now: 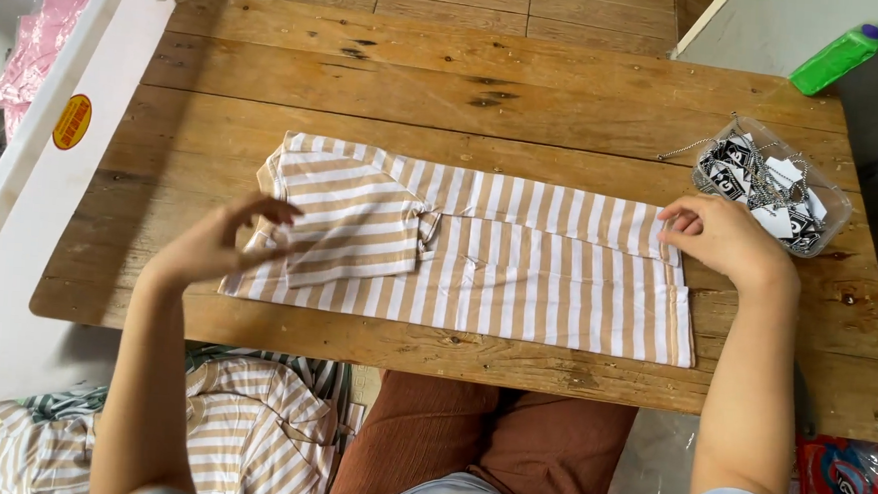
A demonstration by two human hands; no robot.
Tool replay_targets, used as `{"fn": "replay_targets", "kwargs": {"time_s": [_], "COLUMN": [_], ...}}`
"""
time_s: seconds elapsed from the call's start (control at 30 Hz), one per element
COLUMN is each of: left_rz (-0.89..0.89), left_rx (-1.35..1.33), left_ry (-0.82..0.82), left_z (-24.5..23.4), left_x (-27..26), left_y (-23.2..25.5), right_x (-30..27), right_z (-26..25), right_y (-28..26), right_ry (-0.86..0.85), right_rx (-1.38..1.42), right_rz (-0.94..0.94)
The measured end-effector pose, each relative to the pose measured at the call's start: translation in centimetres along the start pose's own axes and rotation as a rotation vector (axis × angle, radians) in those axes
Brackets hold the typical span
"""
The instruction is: Lint rolling, folding, tagging, and bagging a striped t-shirt for retail or shipping.
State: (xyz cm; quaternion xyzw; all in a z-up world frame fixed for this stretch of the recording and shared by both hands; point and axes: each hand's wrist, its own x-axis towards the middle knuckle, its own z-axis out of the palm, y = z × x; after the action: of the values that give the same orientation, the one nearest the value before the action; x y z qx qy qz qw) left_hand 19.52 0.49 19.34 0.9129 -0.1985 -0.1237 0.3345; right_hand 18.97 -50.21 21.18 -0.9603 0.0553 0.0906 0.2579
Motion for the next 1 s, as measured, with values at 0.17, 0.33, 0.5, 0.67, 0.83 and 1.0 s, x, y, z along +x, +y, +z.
{"fn": "replay_targets", "kwargs": {"time_s": [0.17,0.33,0.5,0.67,0.83,1.0], "left_rz": [0.068,-0.106,-0.444,-0.309,-0.216,-0.171], "left_rx": [0.278,0.502,0.702,0.421,0.039,-0.904], "left_ry": [0.54,0.758,0.607,0.571,0.591,0.425], "left_z": [0.6,2.6,6.7,6.9,6.1,4.9], "left_x": [6.2,7.0,1.9,0.9,1.0,0.3], "left_y": [-1.4,-0.7,0.6,2.2,3.4,2.1], "right_x": [0.4,1.6,2.7,3.5,3.1,0.5], "right_z": [0.4,0.7,1.3,2.1,2.2,0.0], "right_y": [-1.2,0.4,2.2,3.3,2.6,-0.4], "right_ry": [0.077,0.035,-0.127,-0.179,-0.167,-0.091], "right_rx": [-0.096,-0.19,-0.245,-0.341,-0.458,-0.209], "right_rz": [-0.044,-0.025,0.014,-0.029,-0.019,0.016]}}
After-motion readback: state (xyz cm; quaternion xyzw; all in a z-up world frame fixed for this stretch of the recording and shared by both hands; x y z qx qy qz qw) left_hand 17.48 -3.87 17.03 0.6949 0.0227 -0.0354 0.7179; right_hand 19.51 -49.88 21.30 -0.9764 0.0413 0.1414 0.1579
